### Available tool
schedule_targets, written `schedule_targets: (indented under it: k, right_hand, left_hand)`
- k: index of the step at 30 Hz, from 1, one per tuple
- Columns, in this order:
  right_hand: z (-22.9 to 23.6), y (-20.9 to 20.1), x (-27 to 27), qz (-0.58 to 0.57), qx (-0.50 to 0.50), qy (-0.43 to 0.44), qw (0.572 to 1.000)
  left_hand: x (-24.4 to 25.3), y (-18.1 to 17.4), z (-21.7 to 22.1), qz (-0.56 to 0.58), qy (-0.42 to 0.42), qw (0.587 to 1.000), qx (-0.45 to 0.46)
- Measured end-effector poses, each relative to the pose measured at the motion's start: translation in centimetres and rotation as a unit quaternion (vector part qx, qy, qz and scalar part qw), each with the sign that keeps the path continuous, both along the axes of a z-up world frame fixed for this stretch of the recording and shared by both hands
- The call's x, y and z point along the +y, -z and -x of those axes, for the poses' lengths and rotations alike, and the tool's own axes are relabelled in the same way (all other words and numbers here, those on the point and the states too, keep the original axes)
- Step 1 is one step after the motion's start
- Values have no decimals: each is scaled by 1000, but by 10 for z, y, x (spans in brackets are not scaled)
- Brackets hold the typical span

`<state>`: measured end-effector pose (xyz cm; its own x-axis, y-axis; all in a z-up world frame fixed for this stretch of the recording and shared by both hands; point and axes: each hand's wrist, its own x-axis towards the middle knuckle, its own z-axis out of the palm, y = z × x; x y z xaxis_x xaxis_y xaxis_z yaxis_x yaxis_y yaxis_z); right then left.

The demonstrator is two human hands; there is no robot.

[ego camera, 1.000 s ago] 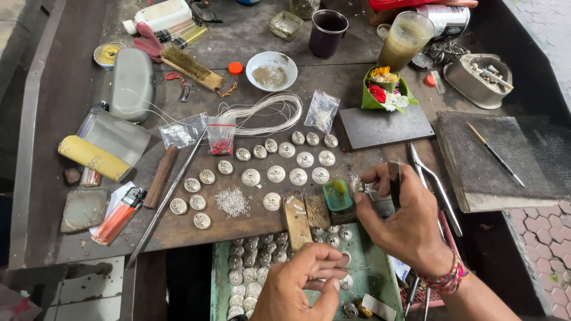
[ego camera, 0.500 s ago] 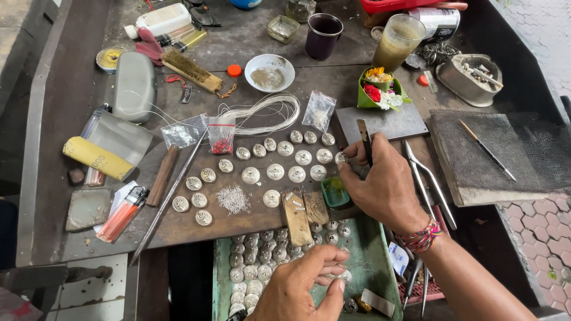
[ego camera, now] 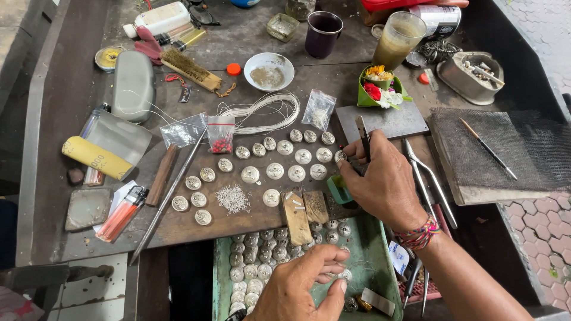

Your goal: Applying green enamel coating to the center of small silver jewelry pieces using a precision applicator tool.

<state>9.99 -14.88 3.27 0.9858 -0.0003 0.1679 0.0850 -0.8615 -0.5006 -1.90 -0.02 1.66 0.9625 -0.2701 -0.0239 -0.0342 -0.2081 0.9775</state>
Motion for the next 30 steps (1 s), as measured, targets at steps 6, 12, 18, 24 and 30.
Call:
schedule_targets:
  k: [6, 12, 18, 24, 30]
  right_hand:
    - [0, 0, 1, 5, -2, -4, 1000]
    - [0, -2, 0, 19, 7, -1, 1000]
    - [-1, -4, -2, 29, 14, -4, 999]
    - [-1, -4, -3, 26, -1, -11, 1000]
    - [-1, 1, -6, 45, -33, -30, 998]
  left_hand:
    - [0, 3, 0, 4, 7, 1000, -1]
    - [0, 3, 0, 6, 4, 1000, -10]
    - [0, 4, -1, 8, 10, 1000, 5]
    - [-2, 5, -1, 11, 0, 1000, -9]
    - [-1, 3, -1, 10, 7, 1000, -1]
